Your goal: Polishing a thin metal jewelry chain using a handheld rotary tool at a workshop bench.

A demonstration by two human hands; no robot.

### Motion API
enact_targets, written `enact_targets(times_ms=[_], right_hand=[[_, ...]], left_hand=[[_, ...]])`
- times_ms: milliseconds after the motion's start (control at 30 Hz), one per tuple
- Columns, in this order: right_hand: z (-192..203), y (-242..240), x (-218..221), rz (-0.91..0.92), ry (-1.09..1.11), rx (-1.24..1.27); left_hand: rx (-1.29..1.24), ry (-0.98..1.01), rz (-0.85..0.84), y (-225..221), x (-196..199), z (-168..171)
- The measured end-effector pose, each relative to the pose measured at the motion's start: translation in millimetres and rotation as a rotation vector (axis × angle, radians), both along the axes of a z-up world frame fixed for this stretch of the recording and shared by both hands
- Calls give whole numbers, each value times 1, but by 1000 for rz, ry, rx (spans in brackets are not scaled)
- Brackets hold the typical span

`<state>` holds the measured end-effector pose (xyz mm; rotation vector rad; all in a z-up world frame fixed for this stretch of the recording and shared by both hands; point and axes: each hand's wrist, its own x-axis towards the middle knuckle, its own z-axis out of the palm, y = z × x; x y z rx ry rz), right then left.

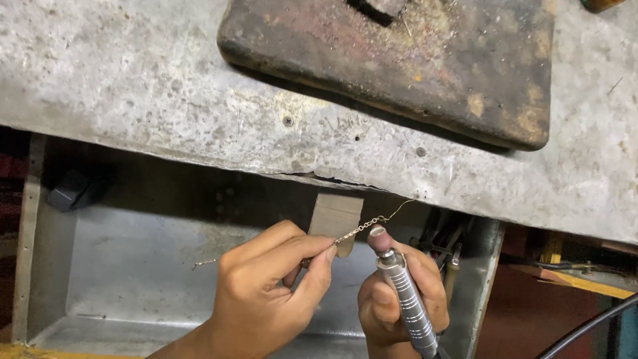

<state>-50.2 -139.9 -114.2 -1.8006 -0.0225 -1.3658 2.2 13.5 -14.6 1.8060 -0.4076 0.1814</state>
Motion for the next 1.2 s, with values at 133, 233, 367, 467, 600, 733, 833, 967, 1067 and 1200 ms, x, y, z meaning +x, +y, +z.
enact_targets(times_ms=[133, 233, 367, 467, 600, 733, 833, 967, 1067, 1200], right_hand=[[8, 3, -3, 20, 88, -21], [10, 1, -6, 108, 156, -51], [12, 0, -11, 128, 223, -104], [13, 1, -10, 164, 237, -116], [14, -1, -12, 190, 255, -136], [13, 0, -15, 85, 305, -147], [15, 1, -12, 227, 288, -120], [15, 3, -10, 200, 245, -111], [15, -2, -10, 286, 248, -133], [10, 4, -15, 205, 237, -36]], left_hand=[[8, 4, -3, 0, 0, -1], [13, -8, -1, 1, 0, -2], [27, -20, 6, 0, -1, -3], [30, -35, 10, 0, -1, -4], [24, -30, -7, 1, 0, -5], [21, -27, -9, 1, 0, -4], [14, -20, -4, 1, 0, -3], [-13, 5, -22, 1, 1, -3], [-12, 12, -20, 2, 1, -3], [-12, 29, -29, 3, 0, -3]])
